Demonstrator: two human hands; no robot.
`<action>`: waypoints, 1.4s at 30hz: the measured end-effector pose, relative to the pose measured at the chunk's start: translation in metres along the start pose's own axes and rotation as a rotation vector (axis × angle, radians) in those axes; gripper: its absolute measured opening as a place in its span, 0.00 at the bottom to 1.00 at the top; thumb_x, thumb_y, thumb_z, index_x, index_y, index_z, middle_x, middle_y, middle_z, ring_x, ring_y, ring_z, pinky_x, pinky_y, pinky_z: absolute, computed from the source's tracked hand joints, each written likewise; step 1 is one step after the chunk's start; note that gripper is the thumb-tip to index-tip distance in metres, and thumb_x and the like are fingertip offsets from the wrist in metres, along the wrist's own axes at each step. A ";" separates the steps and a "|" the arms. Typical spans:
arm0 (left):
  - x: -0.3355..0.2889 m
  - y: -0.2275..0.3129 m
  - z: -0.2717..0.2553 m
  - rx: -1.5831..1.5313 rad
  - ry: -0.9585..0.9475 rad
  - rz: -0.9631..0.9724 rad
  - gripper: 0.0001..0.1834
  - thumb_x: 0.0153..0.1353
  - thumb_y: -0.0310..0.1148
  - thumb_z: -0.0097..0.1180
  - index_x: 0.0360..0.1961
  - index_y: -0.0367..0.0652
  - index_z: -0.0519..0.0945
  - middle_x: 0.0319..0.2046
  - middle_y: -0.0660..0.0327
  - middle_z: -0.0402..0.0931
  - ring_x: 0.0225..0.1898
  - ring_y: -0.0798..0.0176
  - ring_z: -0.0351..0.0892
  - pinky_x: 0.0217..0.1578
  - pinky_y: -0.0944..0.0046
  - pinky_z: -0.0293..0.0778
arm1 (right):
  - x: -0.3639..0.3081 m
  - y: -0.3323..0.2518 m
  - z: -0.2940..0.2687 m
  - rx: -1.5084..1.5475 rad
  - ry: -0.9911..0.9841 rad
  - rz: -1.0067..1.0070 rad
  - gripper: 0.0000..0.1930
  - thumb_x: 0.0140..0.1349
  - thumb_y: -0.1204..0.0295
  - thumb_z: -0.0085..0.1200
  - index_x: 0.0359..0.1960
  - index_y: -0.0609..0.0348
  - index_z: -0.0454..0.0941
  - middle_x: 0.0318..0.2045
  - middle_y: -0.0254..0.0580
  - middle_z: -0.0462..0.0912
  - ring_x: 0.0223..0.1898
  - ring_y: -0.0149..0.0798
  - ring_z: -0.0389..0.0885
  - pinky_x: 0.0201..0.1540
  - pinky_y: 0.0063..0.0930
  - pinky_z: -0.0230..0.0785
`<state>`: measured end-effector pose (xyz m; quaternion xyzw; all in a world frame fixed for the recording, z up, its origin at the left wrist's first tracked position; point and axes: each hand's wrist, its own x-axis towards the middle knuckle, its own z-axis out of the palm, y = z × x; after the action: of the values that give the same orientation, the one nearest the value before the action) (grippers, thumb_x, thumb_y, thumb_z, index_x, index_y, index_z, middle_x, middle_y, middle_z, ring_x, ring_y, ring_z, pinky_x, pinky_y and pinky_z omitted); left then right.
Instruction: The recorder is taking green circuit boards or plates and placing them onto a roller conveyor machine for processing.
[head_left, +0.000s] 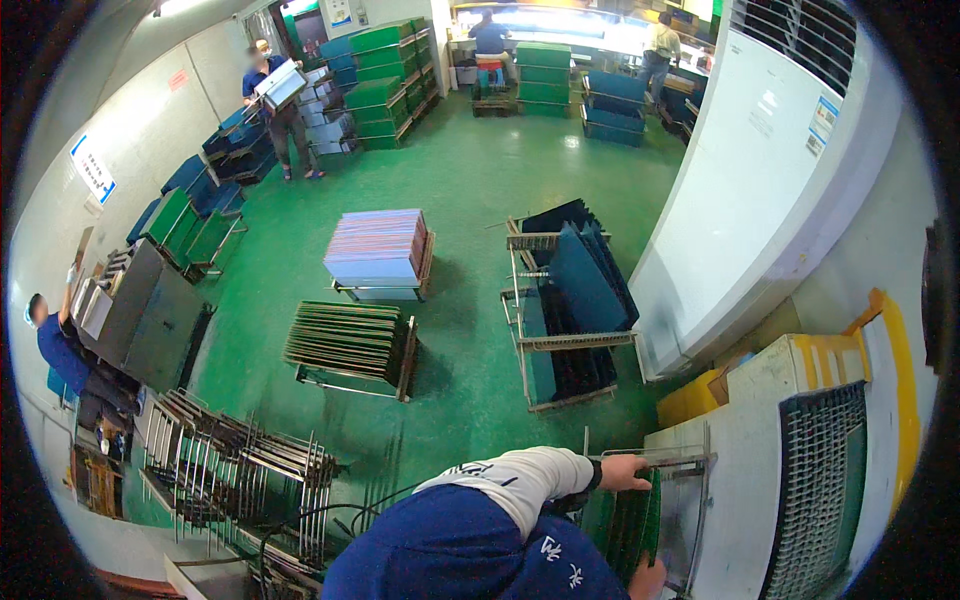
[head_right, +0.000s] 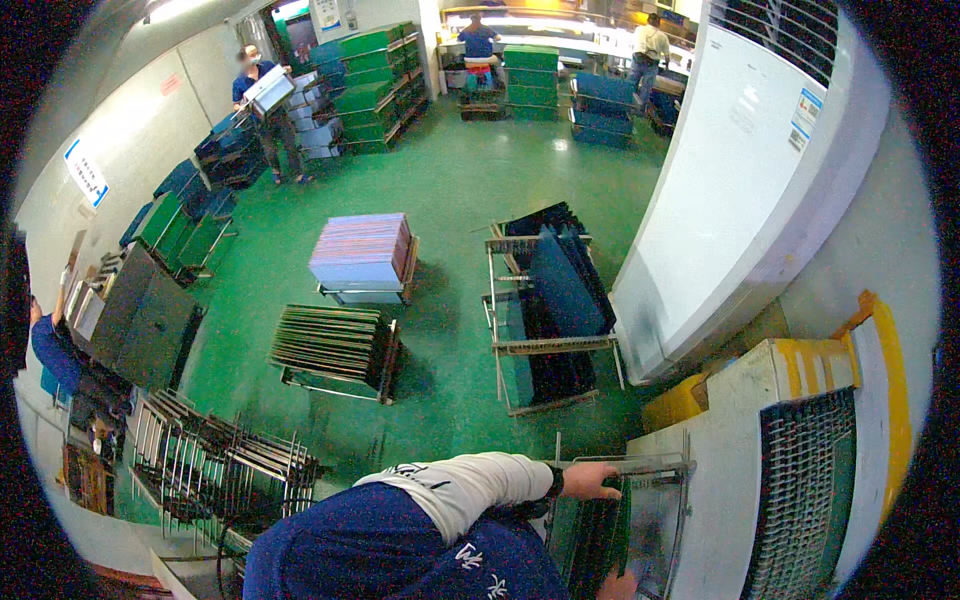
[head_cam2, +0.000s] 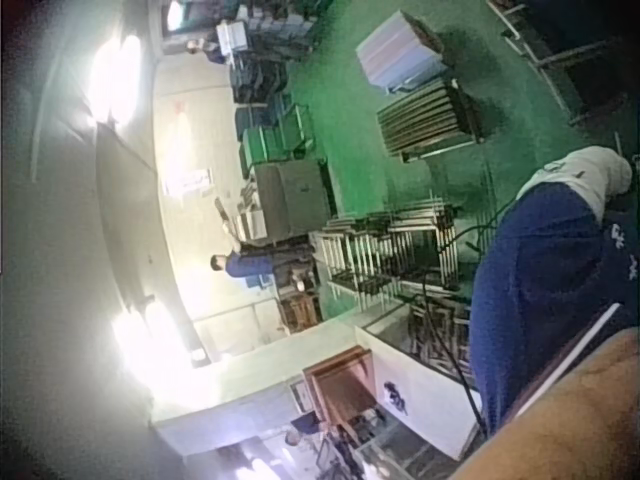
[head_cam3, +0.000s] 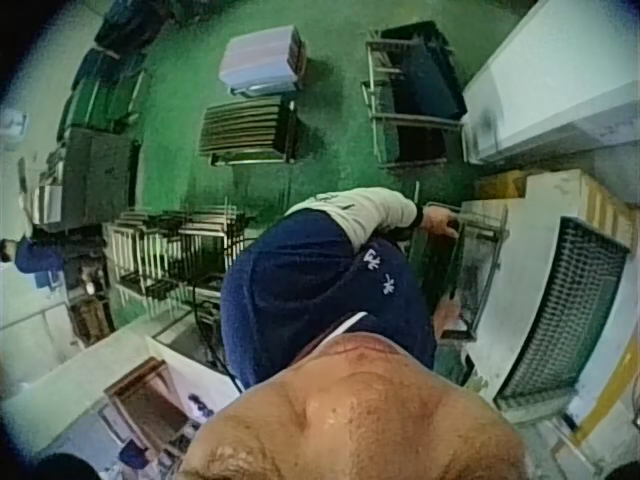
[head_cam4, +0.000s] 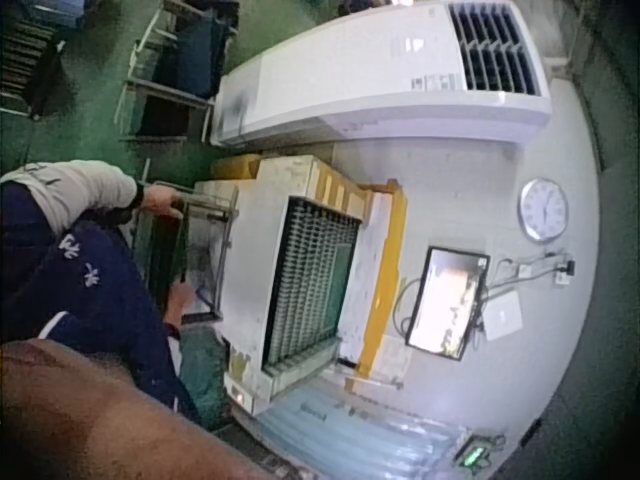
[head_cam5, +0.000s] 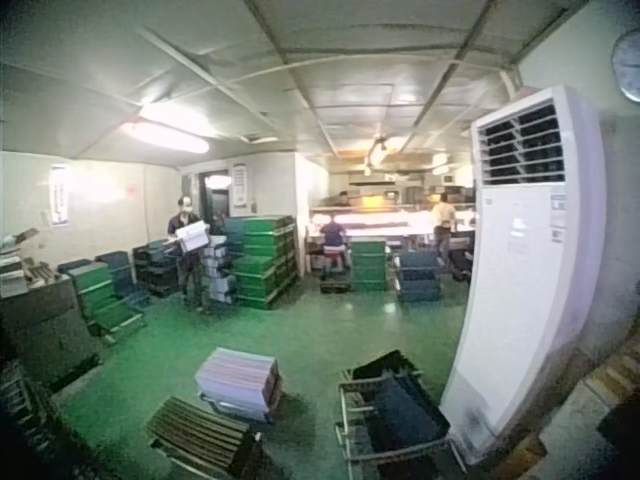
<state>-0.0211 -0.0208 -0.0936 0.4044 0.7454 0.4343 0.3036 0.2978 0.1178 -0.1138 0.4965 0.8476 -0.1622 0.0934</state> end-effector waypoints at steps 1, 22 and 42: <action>0.000 0.000 0.000 -0.001 0.000 -0.003 0.31 0.61 0.54 0.60 0.53 0.37 0.79 0.47 0.44 0.80 0.51 0.41 0.79 0.52 0.48 0.73 | 0.000 -0.001 -0.001 -0.004 0.001 -0.007 0.27 0.70 0.50 0.50 0.57 0.60 0.77 0.43 0.57 0.84 0.45 0.57 0.81 0.45 0.51 0.73; 0.009 0.001 -0.002 0.050 -0.068 -0.028 0.35 0.62 0.58 0.59 0.58 0.39 0.76 0.53 0.46 0.78 0.54 0.43 0.78 0.54 0.53 0.74 | -0.004 -0.025 -0.019 0.026 0.114 -0.032 0.23 0.62 0.50 0.59 0.36 0.63 0.84 0.30 0.59 0.83 0.35 0.65 0.81 0.37 0.54 0.70; 0.006 0.012 -0.006 0.031 -0.050 -0.072 0.34 0.60 0.60 0.60 0.55 0.41 0.78 0.49 0.47 0.80 0.53 0.44 0.79 0.53 0.51 0.74 | -0.009 -0.031 -0.027 0.026 0.093 -0.014 0.24 0.63 0.47 0.56 0.37 0.59 0.85 0.35 0.57 0.84 0.39 0.63 0.82 0.41 0.55 0.72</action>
<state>-0.0245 -0.0146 -0.0813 0.3926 0.7584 0.4010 0.3315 0.2755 0.1064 -0.0803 0.4986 0.8524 -0.1508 0.0463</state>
